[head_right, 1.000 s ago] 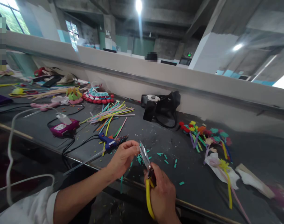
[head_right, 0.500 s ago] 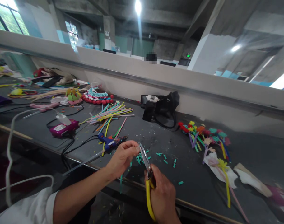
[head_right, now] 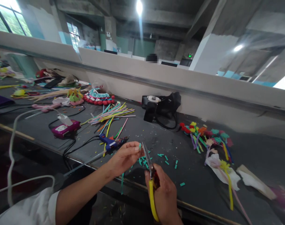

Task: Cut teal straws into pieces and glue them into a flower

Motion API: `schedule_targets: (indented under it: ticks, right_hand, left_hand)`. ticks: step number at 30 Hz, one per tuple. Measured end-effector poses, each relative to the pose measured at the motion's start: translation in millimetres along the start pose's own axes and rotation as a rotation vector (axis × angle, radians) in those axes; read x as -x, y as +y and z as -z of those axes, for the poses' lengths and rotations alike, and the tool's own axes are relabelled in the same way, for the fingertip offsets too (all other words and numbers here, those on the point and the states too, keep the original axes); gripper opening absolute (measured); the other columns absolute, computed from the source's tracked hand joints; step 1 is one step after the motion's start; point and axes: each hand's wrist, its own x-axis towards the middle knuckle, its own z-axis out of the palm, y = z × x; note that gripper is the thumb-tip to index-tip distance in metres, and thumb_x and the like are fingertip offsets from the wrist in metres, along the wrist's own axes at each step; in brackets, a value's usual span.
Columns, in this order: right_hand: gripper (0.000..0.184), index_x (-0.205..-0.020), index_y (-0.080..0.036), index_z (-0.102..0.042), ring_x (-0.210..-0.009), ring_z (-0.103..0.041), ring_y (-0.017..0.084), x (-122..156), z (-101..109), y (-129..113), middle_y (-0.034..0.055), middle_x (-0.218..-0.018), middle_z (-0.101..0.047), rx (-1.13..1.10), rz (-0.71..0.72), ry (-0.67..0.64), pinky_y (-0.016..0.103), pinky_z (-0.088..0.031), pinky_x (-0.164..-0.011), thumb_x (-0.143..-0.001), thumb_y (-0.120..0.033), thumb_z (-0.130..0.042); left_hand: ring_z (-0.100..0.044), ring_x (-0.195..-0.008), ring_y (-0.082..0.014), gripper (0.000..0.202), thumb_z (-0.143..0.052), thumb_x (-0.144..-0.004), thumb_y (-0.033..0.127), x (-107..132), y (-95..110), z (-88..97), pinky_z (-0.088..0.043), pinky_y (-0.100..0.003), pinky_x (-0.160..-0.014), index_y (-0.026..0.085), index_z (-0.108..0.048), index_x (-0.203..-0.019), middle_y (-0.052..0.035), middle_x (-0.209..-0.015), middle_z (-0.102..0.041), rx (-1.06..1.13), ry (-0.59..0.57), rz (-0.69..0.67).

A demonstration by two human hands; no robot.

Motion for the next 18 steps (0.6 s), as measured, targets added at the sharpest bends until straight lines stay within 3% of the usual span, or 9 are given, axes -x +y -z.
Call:
schedule_targets:
  ticks: [9,18]
  right_hand:
    - [0.028,-0.103,-0.02,-0.065,-0.075,-0.071,0.017,0.6,4.5,5.0,0.0023,-0.088,-0.074,0.144,0.071,0.034,0.024,-0.054,-0.067,-0.088,-0.039,-0.05]
    - [0.029,-0.103,-0.021,-0.066,-0.075,-0.071,0.016,0.7,6.2,4.3,0.0026,-0.087,-0.074,0.163,0.067,-0.001,0.023,-0.053,-0.067,-0.09,-0.038,-0.046]
  left_hand:
    - [-0.053,-0.066,-0.0101,0.017,-0.081,-0.065,0.024,-0.2,-3.3,-2.1,-0.039,-0.024,-0.07,0.013,-0.071,-0.074,-0.0014,-0.069,-0.062,-0.027,0.033,0.0]
    - [-0.052,-0.064,-0.0108,0.021,-0.083,-0.062,0.028,0.5,-0.4,-2.1,-0.036,-0.025,-0.067,0.014,-0.071,-0.072,-0.0011,-0.067,-0.061,-0.092,0.061,-0.013]
